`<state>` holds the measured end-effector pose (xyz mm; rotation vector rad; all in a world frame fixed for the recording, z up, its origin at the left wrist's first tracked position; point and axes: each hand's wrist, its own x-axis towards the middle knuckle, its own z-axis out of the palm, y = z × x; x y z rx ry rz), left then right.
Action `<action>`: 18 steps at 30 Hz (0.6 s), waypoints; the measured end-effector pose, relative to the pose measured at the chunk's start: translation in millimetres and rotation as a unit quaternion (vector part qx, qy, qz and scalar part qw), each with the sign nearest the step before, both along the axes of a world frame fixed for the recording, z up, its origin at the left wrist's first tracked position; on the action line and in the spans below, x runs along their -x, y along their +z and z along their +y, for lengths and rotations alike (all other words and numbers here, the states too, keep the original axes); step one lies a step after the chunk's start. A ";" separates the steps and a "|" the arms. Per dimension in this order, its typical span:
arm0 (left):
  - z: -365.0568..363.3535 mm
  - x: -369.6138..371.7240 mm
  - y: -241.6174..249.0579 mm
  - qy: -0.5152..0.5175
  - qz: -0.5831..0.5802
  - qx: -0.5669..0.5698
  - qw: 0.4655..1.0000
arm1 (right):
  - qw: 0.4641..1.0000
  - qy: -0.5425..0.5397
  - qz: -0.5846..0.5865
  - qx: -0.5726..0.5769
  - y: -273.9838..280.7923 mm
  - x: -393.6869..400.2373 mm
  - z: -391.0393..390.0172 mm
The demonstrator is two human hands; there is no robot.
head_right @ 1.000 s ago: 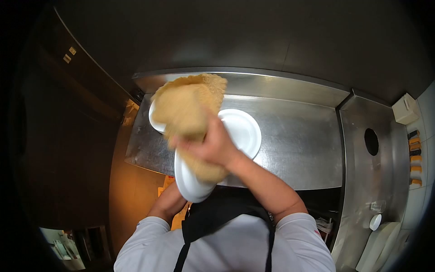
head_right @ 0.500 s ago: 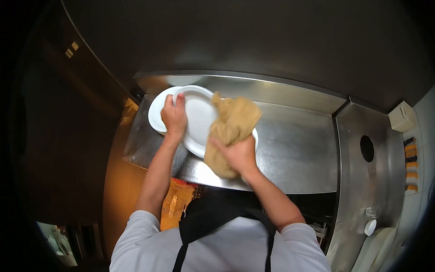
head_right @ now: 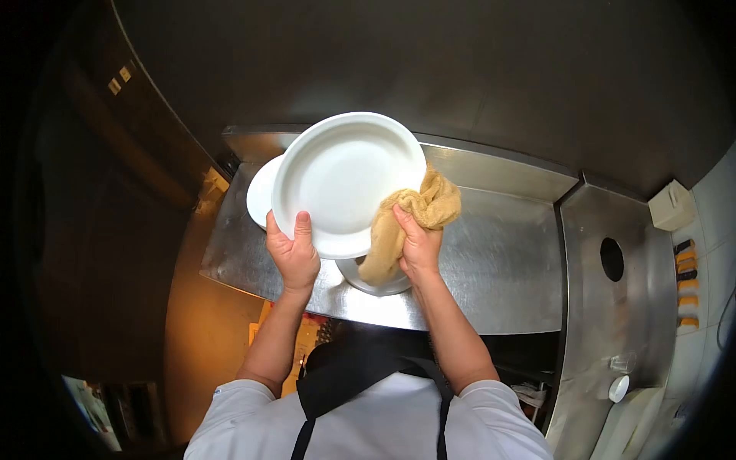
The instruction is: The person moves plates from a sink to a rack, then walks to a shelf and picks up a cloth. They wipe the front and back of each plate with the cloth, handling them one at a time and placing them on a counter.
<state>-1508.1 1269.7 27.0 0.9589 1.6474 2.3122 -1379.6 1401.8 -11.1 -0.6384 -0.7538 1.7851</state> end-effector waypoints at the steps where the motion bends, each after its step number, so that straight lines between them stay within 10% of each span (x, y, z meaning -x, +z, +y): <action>1: -1.7 1.4 5.7 0.014 0.023 -0.019 0.999 | 1.000 0.013 -0.018 -0.020 -0.7 -2.0 4.4; 6: -33.3 27.7 31.6 -0.003 0.244 0.127 0.961 | 0.913 0.062 -0.269 -0.299 23.9 -29.0 51.8; 12: -26.0 27.9 64.0 -0.110 0.339 0.245 0.902 | 0.783 0.140 -0.305 -0.524 124.4 -17.3 51.2; 14: -21.7 21.6 64.9 -0.134 0.341 0.322 0.873 | 0.666 0.125 -0.295 -0.673 136.2 -1.7 36.4; 16: -11.2 20.9 22.3 -0.121 0.410 0.375 0.822 | 0.706 0.094 -0.204 -0.672 137.3 11.7 7.8; 18: -7.2 18.7 -24.2 -0.091 0.347 0.220 0.907 | 0.720 0.030 -0.148 -0.677 134.8 19.0 -7.1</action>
